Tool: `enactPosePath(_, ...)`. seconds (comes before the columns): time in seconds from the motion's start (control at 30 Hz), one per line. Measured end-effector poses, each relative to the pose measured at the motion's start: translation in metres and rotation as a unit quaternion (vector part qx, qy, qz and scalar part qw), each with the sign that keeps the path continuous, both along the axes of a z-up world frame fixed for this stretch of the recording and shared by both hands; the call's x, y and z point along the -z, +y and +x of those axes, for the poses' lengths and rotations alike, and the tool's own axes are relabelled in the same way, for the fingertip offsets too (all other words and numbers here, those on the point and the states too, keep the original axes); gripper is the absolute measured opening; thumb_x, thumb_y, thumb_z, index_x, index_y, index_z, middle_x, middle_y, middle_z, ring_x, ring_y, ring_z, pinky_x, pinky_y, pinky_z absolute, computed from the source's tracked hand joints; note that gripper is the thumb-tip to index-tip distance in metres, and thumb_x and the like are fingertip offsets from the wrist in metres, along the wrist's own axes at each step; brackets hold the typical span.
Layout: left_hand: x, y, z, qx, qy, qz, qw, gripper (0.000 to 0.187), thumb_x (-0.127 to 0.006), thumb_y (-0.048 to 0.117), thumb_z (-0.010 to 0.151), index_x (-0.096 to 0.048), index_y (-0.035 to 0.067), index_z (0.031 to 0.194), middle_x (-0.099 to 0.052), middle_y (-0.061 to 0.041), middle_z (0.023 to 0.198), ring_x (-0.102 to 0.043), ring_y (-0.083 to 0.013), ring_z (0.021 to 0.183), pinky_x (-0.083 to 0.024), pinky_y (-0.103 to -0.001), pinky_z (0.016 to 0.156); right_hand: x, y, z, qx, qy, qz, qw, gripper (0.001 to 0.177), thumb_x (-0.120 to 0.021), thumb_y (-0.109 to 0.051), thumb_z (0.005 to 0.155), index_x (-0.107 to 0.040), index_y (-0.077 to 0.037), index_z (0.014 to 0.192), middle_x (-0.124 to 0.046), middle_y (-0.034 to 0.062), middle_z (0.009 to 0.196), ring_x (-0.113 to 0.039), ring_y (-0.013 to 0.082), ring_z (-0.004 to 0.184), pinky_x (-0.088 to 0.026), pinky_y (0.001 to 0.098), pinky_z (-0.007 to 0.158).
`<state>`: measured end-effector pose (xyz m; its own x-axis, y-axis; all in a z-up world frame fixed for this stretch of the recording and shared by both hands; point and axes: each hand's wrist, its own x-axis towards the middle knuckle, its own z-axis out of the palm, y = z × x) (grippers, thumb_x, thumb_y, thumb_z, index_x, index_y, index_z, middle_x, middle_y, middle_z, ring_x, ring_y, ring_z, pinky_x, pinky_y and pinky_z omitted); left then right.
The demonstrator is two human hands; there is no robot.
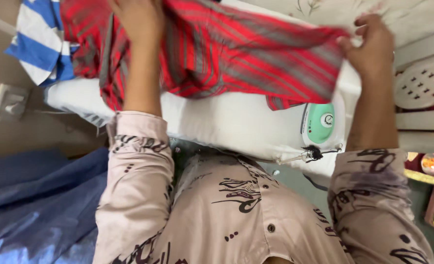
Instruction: The person irons a red and grey striped shirt on a white ironing board. They repeatedly smooth the fabric, reposition the shirt, and use a green and white iron to press different sections of the garment.
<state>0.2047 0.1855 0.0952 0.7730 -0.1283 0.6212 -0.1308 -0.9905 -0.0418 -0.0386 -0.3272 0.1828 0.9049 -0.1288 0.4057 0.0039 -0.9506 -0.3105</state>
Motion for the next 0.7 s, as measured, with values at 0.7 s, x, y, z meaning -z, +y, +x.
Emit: enactPosePath(0.7, 0.123, -0.094, -0.215, 0.516, 0.207, 0.092, 0.826, 0.033, -0.057, 0.015, 0.089, -0.065, 0.01, 0.121, -0.064, -0.008, 0.108, -0.067, -0.0235, 0.097, -0.053, -0.038, 0.081, 0.103, -0.009, -0.163, 0.146, 0.1, 0.408, 0.895, 0.047, -0.065, 0.0, 0.105, -0.033, 0.008, 0.138, -0.065, 0.0172, 0.103, -0.066, 0.0205, 0.069, -0.055, 0.0351, 0.06)
